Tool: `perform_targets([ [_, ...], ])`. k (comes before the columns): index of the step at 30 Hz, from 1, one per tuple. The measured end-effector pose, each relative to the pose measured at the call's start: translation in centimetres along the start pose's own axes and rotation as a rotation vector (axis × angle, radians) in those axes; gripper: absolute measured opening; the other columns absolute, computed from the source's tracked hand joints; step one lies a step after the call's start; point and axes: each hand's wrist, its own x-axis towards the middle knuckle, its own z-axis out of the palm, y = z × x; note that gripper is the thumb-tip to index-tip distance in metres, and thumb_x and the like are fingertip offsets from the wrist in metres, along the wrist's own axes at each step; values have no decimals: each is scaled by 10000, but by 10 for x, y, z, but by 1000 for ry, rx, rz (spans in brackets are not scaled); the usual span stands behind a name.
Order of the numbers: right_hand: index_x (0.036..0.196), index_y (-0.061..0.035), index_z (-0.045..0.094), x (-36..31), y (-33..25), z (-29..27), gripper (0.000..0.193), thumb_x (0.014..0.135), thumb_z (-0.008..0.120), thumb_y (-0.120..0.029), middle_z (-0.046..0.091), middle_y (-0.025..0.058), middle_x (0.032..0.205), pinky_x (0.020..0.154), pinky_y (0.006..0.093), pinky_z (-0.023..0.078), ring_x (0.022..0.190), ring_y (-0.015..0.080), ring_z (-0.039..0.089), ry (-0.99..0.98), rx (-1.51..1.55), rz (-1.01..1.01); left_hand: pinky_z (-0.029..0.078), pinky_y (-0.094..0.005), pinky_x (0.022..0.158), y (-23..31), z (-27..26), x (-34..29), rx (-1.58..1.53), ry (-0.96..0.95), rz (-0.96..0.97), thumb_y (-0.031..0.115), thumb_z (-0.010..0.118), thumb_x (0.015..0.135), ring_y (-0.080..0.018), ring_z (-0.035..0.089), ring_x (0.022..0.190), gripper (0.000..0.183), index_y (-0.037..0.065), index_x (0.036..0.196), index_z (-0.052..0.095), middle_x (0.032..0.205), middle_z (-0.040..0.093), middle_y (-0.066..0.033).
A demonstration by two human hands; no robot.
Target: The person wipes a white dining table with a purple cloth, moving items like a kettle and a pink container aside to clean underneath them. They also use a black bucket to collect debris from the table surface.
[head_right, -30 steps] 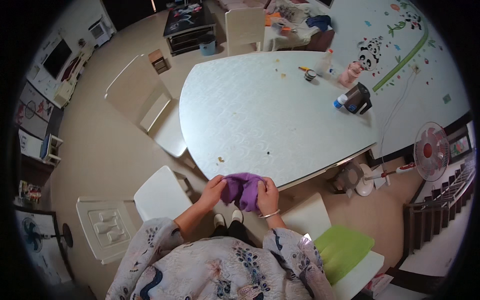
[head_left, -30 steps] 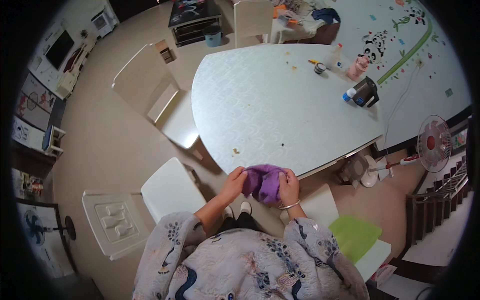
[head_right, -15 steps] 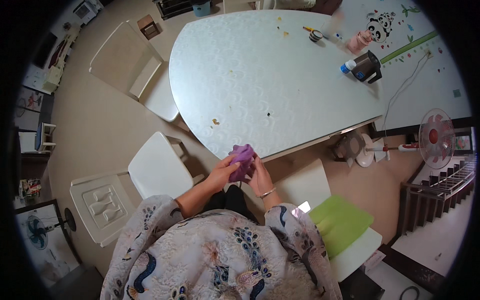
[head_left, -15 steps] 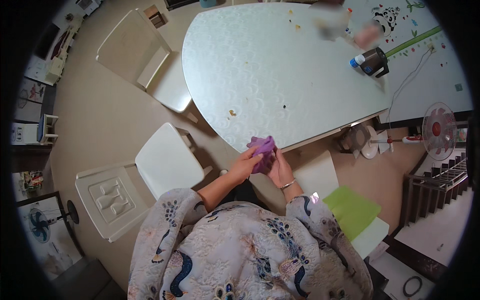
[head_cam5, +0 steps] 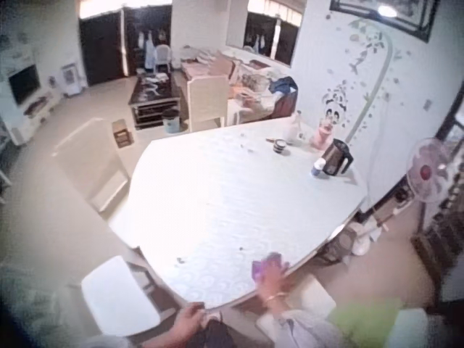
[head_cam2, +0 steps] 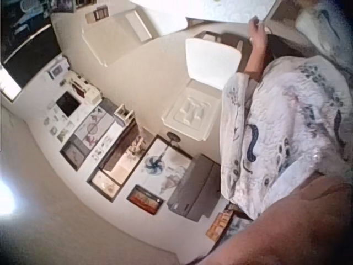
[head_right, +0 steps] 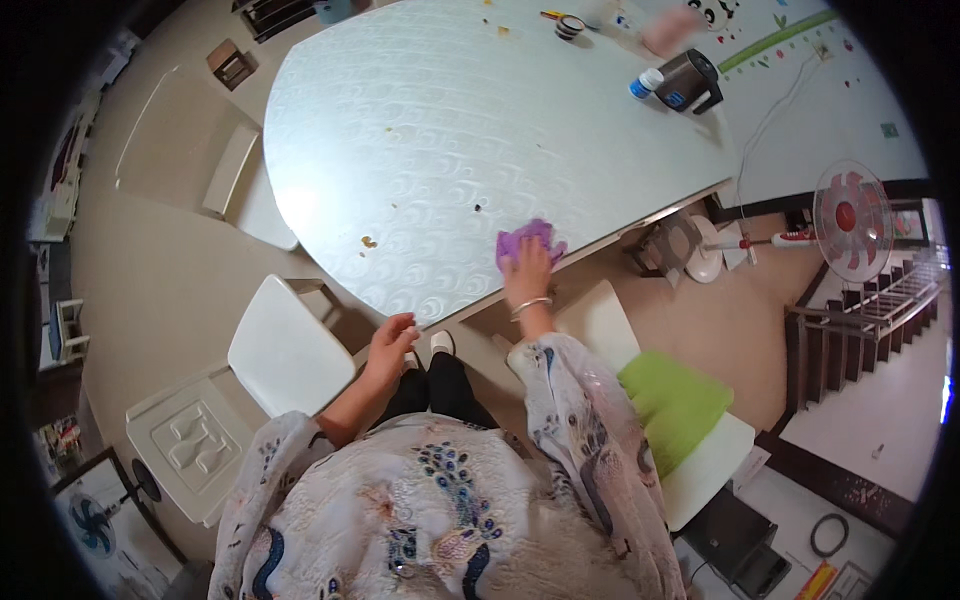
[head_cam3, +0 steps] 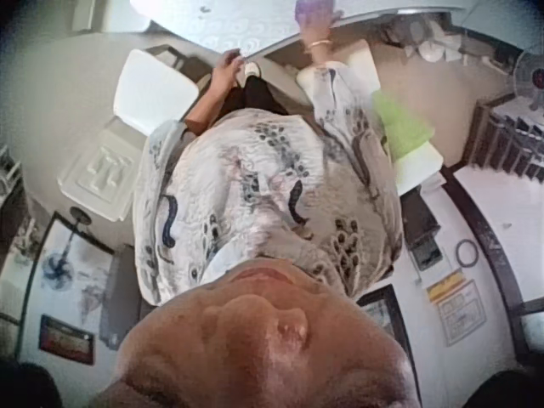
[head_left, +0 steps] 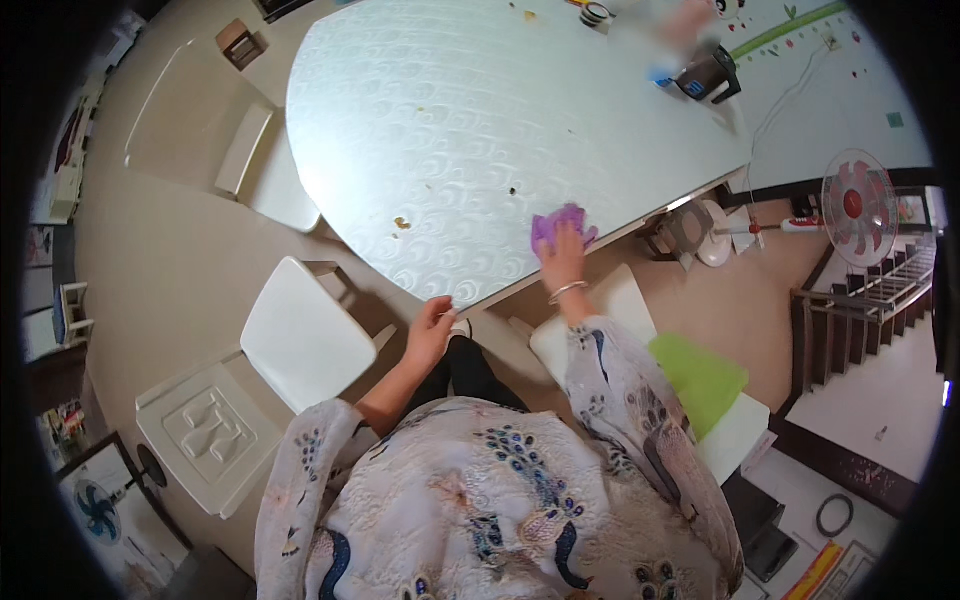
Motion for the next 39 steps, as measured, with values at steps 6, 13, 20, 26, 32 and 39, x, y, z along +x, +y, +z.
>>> perform_targets([
  [6,1414,-9,405,-60,-139,-27,595,928,524,-332,354,189,1500,1162,498,174,1377,350,321,-240,182,-98,471,-292,850,-9,-18,8,128,15,140,132,562,959,-150,585,1018,351,23,1290,523,1178,597,-77],
  [13,1475,-96,365,8,10,-24,624,932,520,-363,314,85,1549,1160,487,197,1393,324,303,-199,-99,174,476,-290,871,14,-8,2,311,-163,145,116,572,962,-146,567,1005,344,17,1290,535,1177,602,-78],
  [20,1485,-103,350,-5,-63,-13,614,933,525,-306,305,90,1555,1163,485,180,1404,335,285,-260,-39,269,489,-308,859,21,-3,-7,371,-174,143,119,588,953,-160,574,1009,359,24,1296,538,1198,606,-92],
  [26,1495,-100,324,49,-114,-1,604,950,509,-284,280,90,1569,1167,497,159,1413,343,271,-299,18,190,525,-334,811,9,-41,-24,374,-116,179,144,589,944,-209,618,988,389,0,1300,529,1214,603,-151],
  [32,1498,-52,284,75,-164,13,680,930,548,-319,241,147,1576,1180,476,163,1442,341,224,-347,240,7,533,-339,805,-13,-77,-20,440,-84,286,124,602,929,-207,630,945,371,6,1277,549,1158,606,-160],
  [39,1504,-27,239,-7,-103,-37,768,921,534,-430,220,229,1560,1168,500,176,1406,412,252,-290,15,315,528,-349,809,23,-50,-9,451,-120,329,127,617,918,-253,619,995,390,25,1288,545,1222,590,-196],
])
